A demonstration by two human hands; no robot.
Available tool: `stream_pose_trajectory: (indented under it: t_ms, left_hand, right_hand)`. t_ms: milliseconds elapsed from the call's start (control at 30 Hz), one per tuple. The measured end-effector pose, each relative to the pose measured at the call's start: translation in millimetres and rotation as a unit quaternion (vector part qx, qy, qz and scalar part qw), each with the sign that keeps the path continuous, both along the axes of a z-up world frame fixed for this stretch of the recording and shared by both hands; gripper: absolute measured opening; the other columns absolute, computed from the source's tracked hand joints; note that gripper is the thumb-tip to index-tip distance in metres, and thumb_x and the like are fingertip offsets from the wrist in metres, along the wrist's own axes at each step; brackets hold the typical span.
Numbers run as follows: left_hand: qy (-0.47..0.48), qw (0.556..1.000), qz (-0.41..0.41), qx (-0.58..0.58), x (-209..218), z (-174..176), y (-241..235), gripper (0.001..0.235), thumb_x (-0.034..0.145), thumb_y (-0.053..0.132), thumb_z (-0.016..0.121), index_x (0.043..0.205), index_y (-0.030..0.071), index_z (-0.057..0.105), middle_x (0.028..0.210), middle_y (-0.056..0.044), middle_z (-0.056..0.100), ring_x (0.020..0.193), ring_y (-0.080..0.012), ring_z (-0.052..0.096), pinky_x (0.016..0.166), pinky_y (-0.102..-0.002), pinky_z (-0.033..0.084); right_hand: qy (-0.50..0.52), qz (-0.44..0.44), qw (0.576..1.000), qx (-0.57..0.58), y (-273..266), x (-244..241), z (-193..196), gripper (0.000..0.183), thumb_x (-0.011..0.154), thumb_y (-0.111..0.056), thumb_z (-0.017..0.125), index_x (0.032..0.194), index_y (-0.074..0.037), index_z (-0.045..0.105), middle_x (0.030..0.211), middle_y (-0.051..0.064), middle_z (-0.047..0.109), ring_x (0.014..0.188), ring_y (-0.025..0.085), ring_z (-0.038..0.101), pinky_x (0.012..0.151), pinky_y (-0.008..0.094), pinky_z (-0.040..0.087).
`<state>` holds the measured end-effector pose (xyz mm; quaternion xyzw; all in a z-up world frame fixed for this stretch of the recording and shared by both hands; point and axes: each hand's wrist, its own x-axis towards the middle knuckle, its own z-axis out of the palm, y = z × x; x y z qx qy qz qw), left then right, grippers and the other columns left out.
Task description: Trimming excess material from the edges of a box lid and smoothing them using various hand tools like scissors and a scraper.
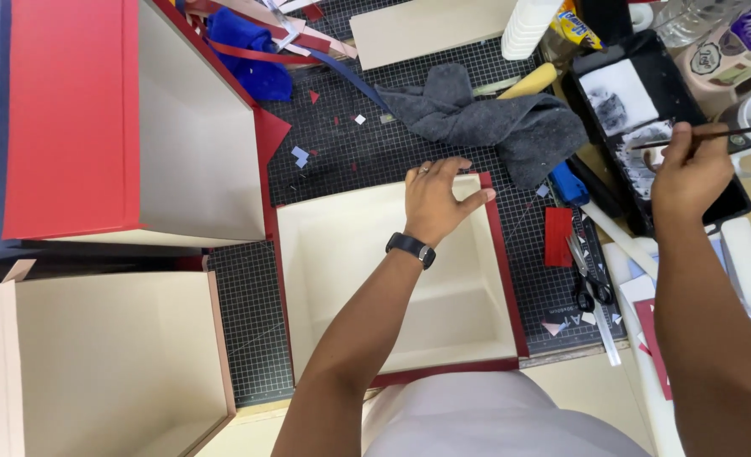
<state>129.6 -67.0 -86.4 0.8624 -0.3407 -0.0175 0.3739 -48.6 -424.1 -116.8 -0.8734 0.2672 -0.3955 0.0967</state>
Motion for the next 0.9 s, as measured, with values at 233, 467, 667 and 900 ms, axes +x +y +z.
stream_pose_trajectory:
  t_ms: [233, 467, 667, 900]
  left_hand:
    - [0.013, 1.0, 0.006, -0.007, 0.4, 4.5, 0.3, 0.049, 0.079, 0.069, 0.065, 0.1, 0.025, 0.072, 0.101, 0.004, 0.074, 0.096, -0.0242, 0.067, 0.086, -0.041, 0.039]
    - [0.085, 0.996, -0.017, 0.014, 5.2, 16.9, 3.0, 0.046, 0.076, 0.06, 0.079, 0.104, 0.025, 0.069, 0.099, 0.003, 0.072, 0.097, -0.0194, 0.065, 0.102, -0.038, 0.035]
    - [0.092, 0.995, -0.014, 0.024, 7.5, 10.4, -0.3, 0.055, 0.074, 0.069, 0.077, 0.104, 0.024, 0.069, 0.098, 0.002, 0.072, 0.099, -0.0203, 0.065, 0.102, -0.039, 0.035]
    - [0.092, 0.995, -0.018, 0.018, 8.1, 10.4, -0.8, 0.054, 0.074, 0.067, 0.078, 0.105, 0.023, 0.069, 0.099, 0.001, 0.073, 0.101, -0.0216, 0.065, 0.104, -0.041, 0.034]
  right_hand:
    - [-0.156, 0.072, 0.964, 0.202, 61.4, 18.9, 35.0, 0.033, 0.13, -0.025, 0.059, 0.117, 0.006, 0.06, 0.083, 0.018, 0.07, 0.063, 0.017, 0.063, 0.057, 0.032, 0.056]
    - [-0.169, 0.298, 0.918, 0.199, 208.6, 39.3, 56.2, 0.02, 0.114, -0.008, 0.055, 0.102, 0.007, 0.062, 0.082, 0.021, 0.073, 0.08, 0.037, 0.074, 0.078, 0.044, 0.058]
    - [-0.16, 0.323, 0.914, 0.185, 225.6, 46.3, 49.0, 0.02, 0.112, -0.005, 0.054, 0.104, 0.01, 0.065, 0.079, 0.021, 0.073, 0.084, 0.043, 0.074, 0.075, 0.05, 0.059]
    - [-0.163, 0.313, 0.922, 0.162, 223.9, 51.1, 48.4, 0.019, 0.112, -0.003, 0.055, 0.104, 0.009, 0.067, 0.079, 0.018, 0.073, 0.083, 0.041, 0.074, 0.076, 0.05, 0.06]
